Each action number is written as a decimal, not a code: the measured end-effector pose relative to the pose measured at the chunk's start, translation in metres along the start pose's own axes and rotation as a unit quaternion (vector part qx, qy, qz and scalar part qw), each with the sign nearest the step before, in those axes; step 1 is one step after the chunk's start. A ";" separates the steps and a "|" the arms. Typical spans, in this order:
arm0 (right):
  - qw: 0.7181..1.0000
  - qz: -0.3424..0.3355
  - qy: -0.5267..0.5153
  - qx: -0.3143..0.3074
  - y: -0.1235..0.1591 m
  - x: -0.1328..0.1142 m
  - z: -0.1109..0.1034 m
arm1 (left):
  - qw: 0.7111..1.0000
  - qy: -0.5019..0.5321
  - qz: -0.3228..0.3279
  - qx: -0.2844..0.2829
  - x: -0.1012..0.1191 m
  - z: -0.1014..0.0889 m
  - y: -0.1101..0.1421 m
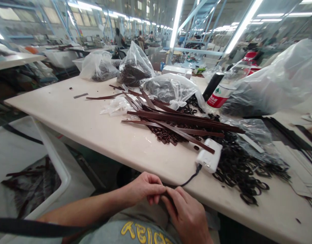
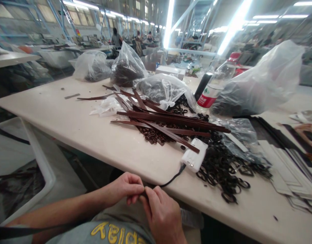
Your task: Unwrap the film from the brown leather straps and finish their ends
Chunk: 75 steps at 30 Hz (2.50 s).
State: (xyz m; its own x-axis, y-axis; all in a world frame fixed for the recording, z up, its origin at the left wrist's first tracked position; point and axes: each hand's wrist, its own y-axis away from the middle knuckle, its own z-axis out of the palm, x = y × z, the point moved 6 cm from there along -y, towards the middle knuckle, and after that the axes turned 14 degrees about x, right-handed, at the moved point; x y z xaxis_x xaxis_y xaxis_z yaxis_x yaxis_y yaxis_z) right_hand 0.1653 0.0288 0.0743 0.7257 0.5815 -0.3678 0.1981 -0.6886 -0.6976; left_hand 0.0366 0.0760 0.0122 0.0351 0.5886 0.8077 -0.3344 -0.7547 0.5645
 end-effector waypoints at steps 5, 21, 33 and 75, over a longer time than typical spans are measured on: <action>1.000 -0.014 0.007 0.004 0.000 0.002 -0.002 | 0.998 -0.025 -0.006 -0.053 0.002 0.003 -0.002; 0.992 0.122 -0.035 0.028 -0.010 0.039 -0.031 | 0.691 -0.509 0.475 0.195 0.163 -0.030 -0.096; 0.974 0.205 -0.013 0.091 -0.024 0.074 -0.051 | 0.829 -0.349 0.402 0.171 0.168 -0.017 -0.118; 0.974 0.213 -0.082 -0.003 -0.034 0.031 -0.021 | 0.963 0.077 0.232 0.110 0.061 0.000 -0.015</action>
State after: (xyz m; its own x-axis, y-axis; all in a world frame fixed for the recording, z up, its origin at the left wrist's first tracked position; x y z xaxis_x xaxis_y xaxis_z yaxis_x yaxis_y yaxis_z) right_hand 0.1943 0.0610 0.0995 0.6272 0.3034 -0.7173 -0.0939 -0.8848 -0.4564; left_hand 0.0433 0.1231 0.0533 -0.2163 0.1963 0.9564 -0.0718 -0.9801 0.1850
